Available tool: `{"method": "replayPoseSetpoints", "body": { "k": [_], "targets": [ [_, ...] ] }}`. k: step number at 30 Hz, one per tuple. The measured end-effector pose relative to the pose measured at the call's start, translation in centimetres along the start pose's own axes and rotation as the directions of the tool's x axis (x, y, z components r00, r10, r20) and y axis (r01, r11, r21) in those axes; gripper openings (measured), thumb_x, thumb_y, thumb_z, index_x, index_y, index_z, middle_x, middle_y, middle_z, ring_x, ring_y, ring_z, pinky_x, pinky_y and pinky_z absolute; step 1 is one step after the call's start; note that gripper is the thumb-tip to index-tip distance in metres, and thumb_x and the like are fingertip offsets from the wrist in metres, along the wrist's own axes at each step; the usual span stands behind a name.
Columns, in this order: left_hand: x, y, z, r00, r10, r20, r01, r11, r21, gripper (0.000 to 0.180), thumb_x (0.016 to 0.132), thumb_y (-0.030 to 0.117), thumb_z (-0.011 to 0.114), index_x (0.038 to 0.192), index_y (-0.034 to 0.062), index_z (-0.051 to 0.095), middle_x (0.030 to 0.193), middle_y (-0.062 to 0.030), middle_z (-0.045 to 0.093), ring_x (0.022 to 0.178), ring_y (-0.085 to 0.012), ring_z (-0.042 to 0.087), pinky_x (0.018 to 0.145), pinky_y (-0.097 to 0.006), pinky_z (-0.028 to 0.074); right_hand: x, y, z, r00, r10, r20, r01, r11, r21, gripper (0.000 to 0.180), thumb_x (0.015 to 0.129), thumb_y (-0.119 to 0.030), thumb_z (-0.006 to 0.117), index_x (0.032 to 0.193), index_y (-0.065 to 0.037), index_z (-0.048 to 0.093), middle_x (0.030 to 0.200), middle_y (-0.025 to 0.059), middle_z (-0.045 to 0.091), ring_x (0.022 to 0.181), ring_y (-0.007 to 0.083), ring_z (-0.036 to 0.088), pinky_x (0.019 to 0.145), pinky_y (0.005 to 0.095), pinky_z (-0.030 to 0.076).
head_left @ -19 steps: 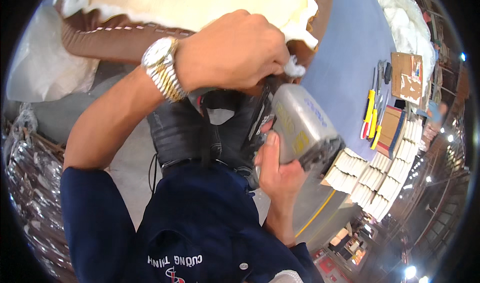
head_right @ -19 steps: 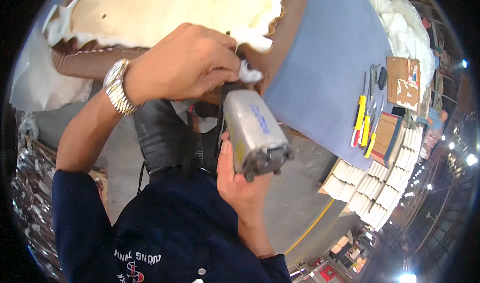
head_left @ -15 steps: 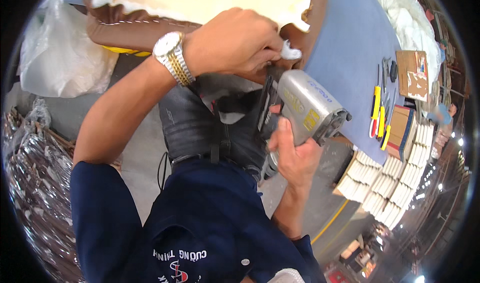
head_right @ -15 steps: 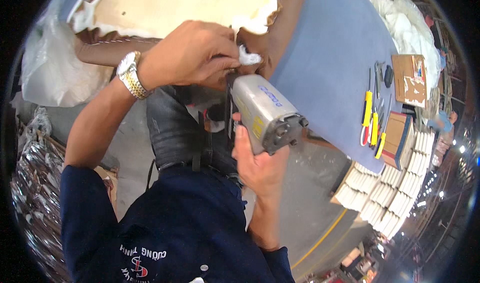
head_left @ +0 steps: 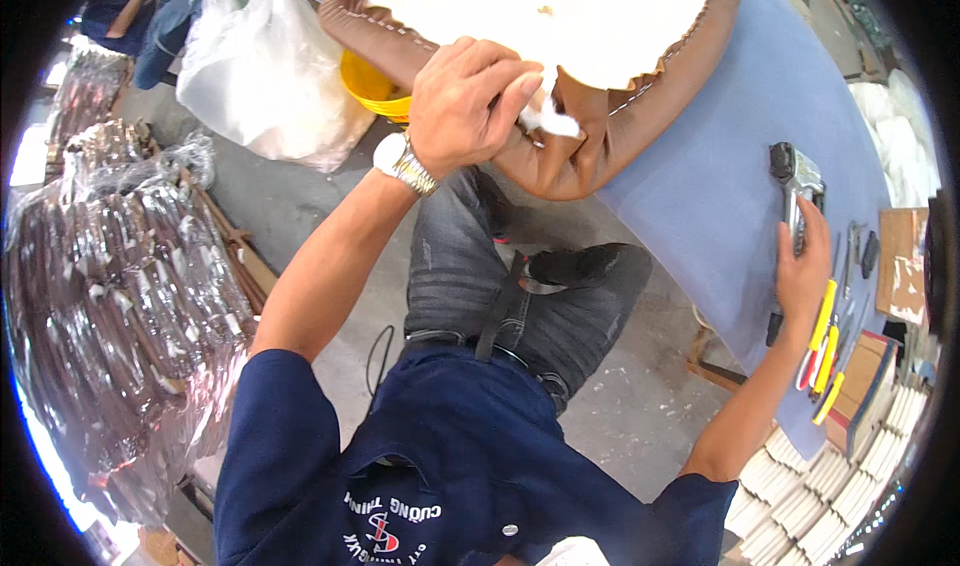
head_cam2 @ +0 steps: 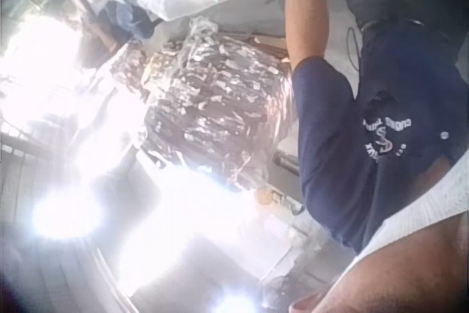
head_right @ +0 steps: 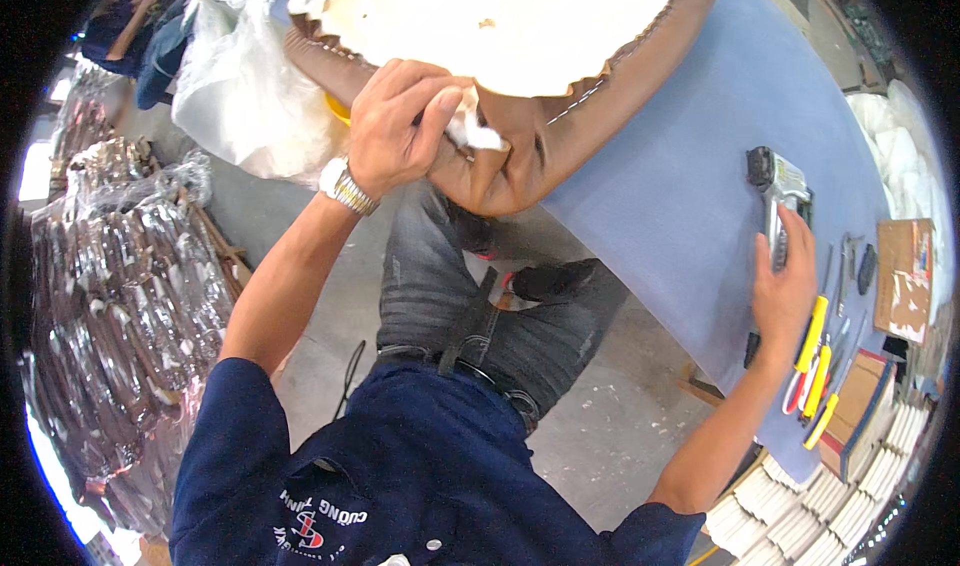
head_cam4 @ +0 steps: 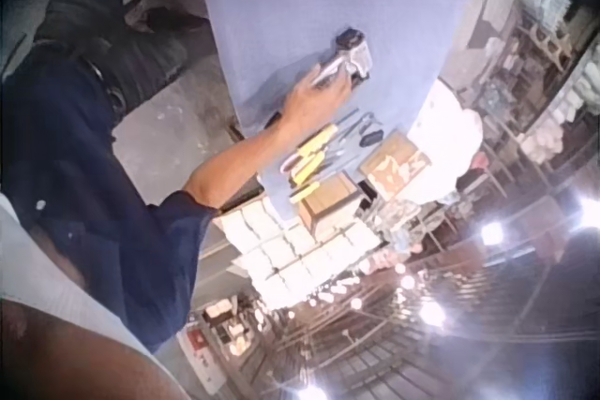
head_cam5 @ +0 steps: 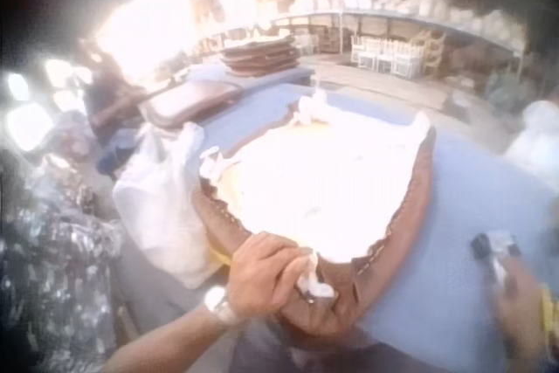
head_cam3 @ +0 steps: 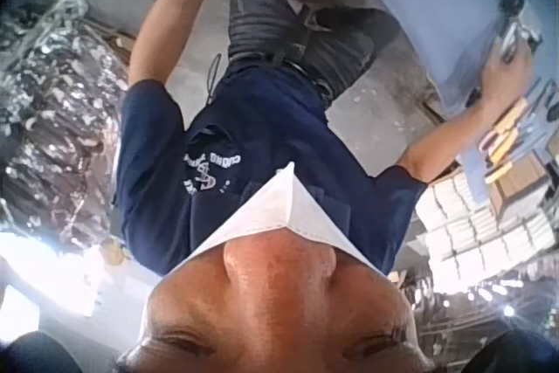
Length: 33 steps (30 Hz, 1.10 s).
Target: The person staples white foam padding to a brown seat cushion using a pneumatic staple gun, then trims excess foam with a yellow utility knife. The person repeatedly pulls, staples, and cuts the foam along the cushion edges to fit the shape.
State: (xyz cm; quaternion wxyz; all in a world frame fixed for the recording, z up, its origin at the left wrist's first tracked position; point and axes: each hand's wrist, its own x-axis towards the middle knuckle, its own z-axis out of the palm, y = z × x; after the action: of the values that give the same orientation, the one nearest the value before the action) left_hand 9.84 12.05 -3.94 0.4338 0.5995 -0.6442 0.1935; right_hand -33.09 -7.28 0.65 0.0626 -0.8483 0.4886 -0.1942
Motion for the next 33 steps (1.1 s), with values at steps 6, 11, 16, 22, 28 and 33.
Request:
{"method": "replayPoseSetpoints", "body": {
  "k": [6, 11, 16, 22, 28, 33],
  "targets": [
    [2.2, -0.4, 0.4, 0.987, -0.089, 0.134, 0.096, 0.994, -0.047, 0.027, 0.096, 0.028, 0.068, 0.105, 0.0035, 0.074, 0.094, -0.0096, 0.070, 0.090, -0.0301, 0.064, 0.084, -0.041, 0.051, -4.9, 15.6, -3.9, 0.979, 0.125, -0.159, -0.161, 0.958, -0.239, 0.045, 0.106, -0.027, 0.059, 0.142, 0.000, 0.059, 0.143, 0.0176, 0.063, 0.136, 0.0335, 0.056, 0.114, 0.0414, 0.041],
    [2.6, 1.6, -1.3, 0.901, -0.007, 0.433, 0.039, 0.997, -0.064, 0.064, 0.088, 0.044, 0.075, 0.129, -0.0031, 0.059, 0.123, -0.0202, 0.061, 0.112, -0.0372, 0.056, 0.100, -0.045, 0.044, -9.4, 19.7, -1.9, 0.956, 0.250, -0.156, -0.283, 0.925, -0.251, 0.047, 0.108, -0.027, 0.056, 0.147, -0.002, 0.054, 0.142, 0.0204, 0.062, 0.133, 0.0374, 0.057, 0.111, 0.0436, 0.044],
    [3.5, 1.2, -1.4, 0.858, -0.039, 0.513, 0.144, 0.976, -0.166, 0.061, 0.083, 0.030, 0.073, 0.132, -0.0019, 0.057, 0.125, -0.0194, 0.061, 0.115, -0.0368, 0.054, 0.103, -0.045, 0.042, -8.8, 18.2, -2.8, 0.953, 0.188, -0.238, -0.242, 0.944, -0.223, 0.041, 0.108, -0.021, 0.055, 0.146, -0.006, 0.055, 0.138, 0.0214, 0.064, 0.127, 0.0400, 0.060, 0.106, 0.0426, 0.047],
    [5.4, 1.6, -0.8, 0.732, -0.183, 0.656, 0.393, 0.900, -0.187, 0.048, 0.085, 0.017, 0.072, 0.128, -0.0026, 0.063, 0.112, -0.0157, 0.072, 0.098, -0.0248, 0.067, 0.096, -0.036, 0.052, -11.8, -1.0, -9.1, 0.954, 0.264, -0.146, -0.169, 0.868, 0.468, 0.053, 0.097, -0.007, 0.064, 0.148, -0.002, 0.050, 0.137, 0.0163, 0.062, 0.116, 0.0251, 0.066, 0.099, 0.0367, 0.051],
    [6.0, 3.1, 2.2, 0.826, -0.084, 0.558, 0.368, 0.829, -0.420, 0.039, 0.087, 0.014, 0.076, 0.121, -0.0033, 0.066, 0.097, -0.0090, 0.072, 0.086, -0.0152, 0.062, 0.081, -0.032, 0.052, -10.1, -16.2, -6.6, 0.952, -0.282, 0.115, 0.225, 0.906, 0.359, 0.053, 0.083, -0.002, 0.072, 0.135, -0.009, 0.062, 0.115, 0.0132, 0.068, 0.085, 0.0306, 0.071, 0.073, 0.0408, 0.057],
    [5.9, 2.3, 2.6, 0.839, -0.092, 0.536, 0.391, 0.786, -0.478, 0.033, 0.088, 0.011, 0.075, 0.116, -0.0037, 0.066, 0.088, 0.0002, 0.066, 0.076, -0.0063, 0.051, 0.069, -0.024, 0.046, -9.4, -19.1, -5.2, 0.947, -0.265, 0.179, 0.242, 0.960, 0.140, 0.049, 0.084, -0.009, 0.075, 0.132, -0.016, 0.066, 0.102, 0.0050, 0.062, 0.077, 0.0242, 0.068, 0.064, 0.0373, 0.054]
  ]
}}
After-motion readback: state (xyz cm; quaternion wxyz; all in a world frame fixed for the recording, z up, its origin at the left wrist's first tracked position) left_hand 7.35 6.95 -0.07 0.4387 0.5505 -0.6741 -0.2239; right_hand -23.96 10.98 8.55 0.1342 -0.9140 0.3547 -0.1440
